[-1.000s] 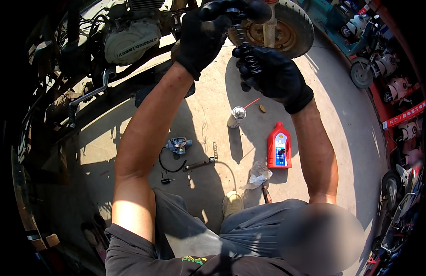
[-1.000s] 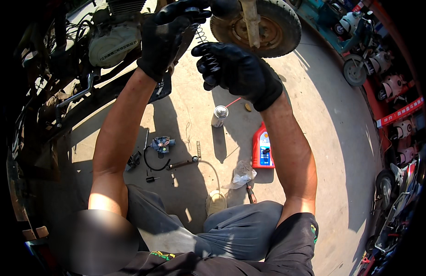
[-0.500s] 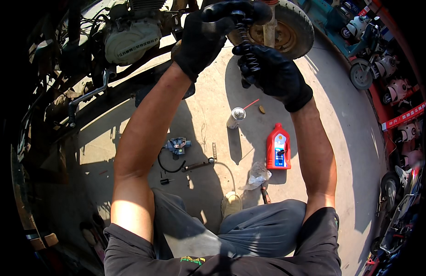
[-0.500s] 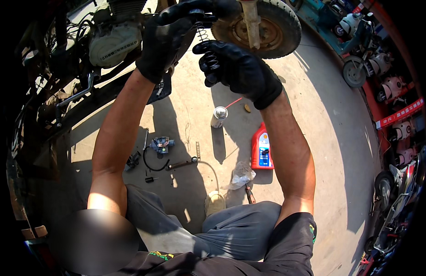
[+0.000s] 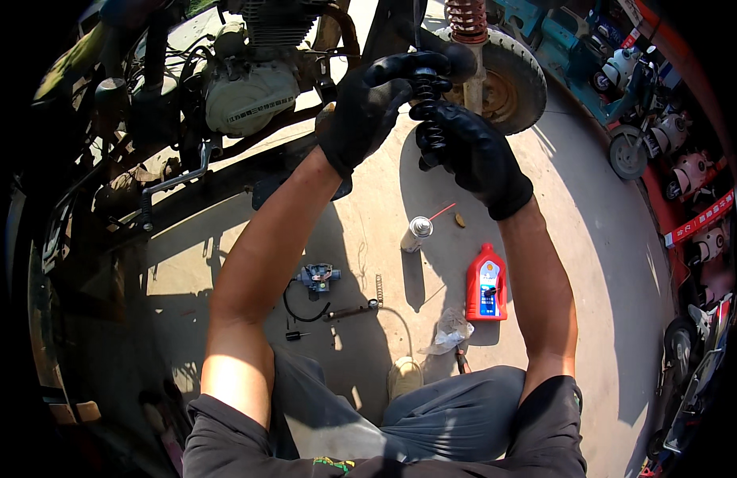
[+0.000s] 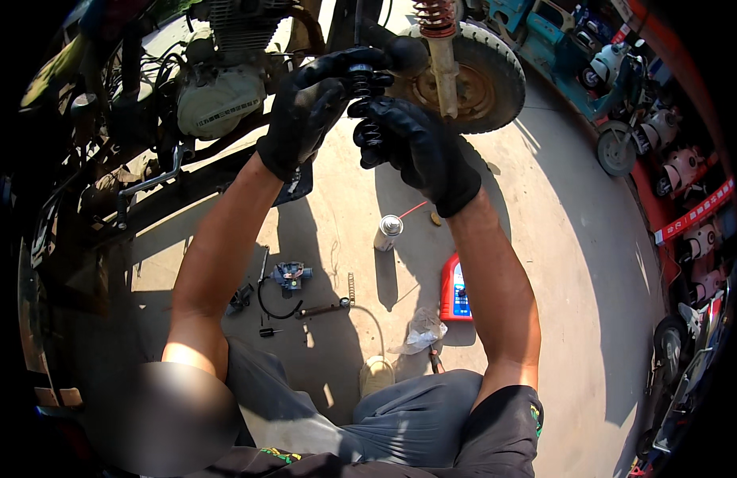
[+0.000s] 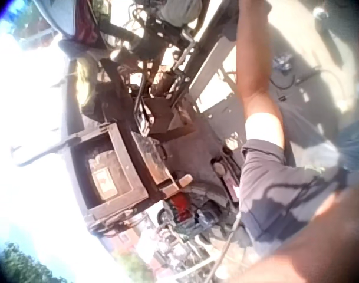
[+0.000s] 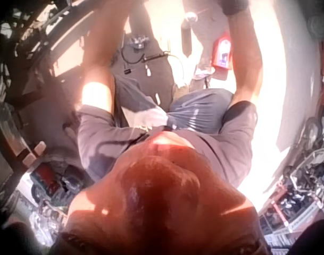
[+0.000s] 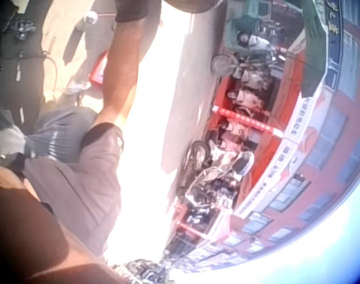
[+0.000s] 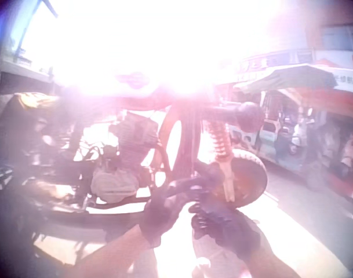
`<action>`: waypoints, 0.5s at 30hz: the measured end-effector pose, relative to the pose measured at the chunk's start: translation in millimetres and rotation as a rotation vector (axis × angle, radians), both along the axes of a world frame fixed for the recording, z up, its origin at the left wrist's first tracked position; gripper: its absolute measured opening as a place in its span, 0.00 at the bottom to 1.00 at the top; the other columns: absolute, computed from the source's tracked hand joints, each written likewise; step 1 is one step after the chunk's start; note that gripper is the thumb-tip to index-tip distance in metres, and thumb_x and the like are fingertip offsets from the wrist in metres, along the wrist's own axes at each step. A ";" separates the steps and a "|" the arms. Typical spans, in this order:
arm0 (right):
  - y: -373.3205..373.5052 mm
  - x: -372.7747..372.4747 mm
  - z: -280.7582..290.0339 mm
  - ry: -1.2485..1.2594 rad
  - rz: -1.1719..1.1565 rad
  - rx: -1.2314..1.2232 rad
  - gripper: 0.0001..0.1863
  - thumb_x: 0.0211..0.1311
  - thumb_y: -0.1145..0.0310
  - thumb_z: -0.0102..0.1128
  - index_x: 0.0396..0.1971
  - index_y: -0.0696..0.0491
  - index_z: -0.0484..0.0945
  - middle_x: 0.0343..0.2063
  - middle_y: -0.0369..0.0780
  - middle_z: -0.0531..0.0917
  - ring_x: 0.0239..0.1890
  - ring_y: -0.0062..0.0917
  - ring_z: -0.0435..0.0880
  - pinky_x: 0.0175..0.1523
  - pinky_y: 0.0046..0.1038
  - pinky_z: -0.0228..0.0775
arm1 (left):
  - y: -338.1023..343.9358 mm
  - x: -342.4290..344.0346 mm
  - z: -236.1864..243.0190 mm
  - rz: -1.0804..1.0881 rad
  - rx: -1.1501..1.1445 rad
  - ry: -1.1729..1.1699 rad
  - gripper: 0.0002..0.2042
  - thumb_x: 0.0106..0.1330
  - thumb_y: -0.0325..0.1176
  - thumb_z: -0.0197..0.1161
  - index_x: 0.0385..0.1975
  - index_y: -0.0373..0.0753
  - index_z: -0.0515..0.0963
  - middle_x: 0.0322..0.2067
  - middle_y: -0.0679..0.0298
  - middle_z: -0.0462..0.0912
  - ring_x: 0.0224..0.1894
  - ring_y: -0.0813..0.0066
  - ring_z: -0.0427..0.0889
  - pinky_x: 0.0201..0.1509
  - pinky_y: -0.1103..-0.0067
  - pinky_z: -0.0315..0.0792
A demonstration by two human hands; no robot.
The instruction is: The person disassembles a motorcycle carburetor, sprays it with a cleaning agent, and uses a screwdriver to clean internal components. They then reassemble the carburetor and install it back onto the motorcycle engine.
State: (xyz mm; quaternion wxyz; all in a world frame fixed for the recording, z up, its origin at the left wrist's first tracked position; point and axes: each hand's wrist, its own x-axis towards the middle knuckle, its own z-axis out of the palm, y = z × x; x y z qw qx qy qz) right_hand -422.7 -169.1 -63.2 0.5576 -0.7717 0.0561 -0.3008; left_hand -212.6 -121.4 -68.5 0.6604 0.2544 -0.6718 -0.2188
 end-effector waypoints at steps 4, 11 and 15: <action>19.0 10.0 9.9 -0.016 -0.061 0.279 0.16 0.81 0.70 0.45 0.59 0.55 0.77 0.34 0.32 0.80 0.33 0.15 0.76 0.36 0.19 0.70 | 8.4 -10.9 6.4 -0.320 0.024 0.290 0.20 0.79 0.37 0.56 0.62 0.30 0.75 0.55 0.55 0.83 0.54 0.68 0.86 0.61 0.74 0.78; 28.1 15.0 11.0 0.034 -0.209 -0.172 0.14 0.73 0.82 0.52 0.55 0.57 0.77 0.32 0.30 0.76 0.32 0.15 0.75 0.39 0.20 0.73 | 11.9 -14.0 9.3 -0.302 0.160 0.382 0.18 0.74 0.29 0.61 0.60 0.31 0.77 0.52 0.57 0.85 0.56 0.73 0.83 0.59 0.76 0.78; 16.8 9.6 5.8 0.009 -0.086 0.072 0.17 0.83 0.66 0.43 0.60 0.58 0.76 0.34 0.34 0.77 0.33 0.17 0.76 0.39 0.22 0.72 | 13.5 -22.3 11.9 -0.169 0.132 0.383 0.15 0.74 0.21 0.57 0.58 0.30 0.77 0.52 0.56 0.85 0.53 0.73 0.84 0.60 0.76 0.80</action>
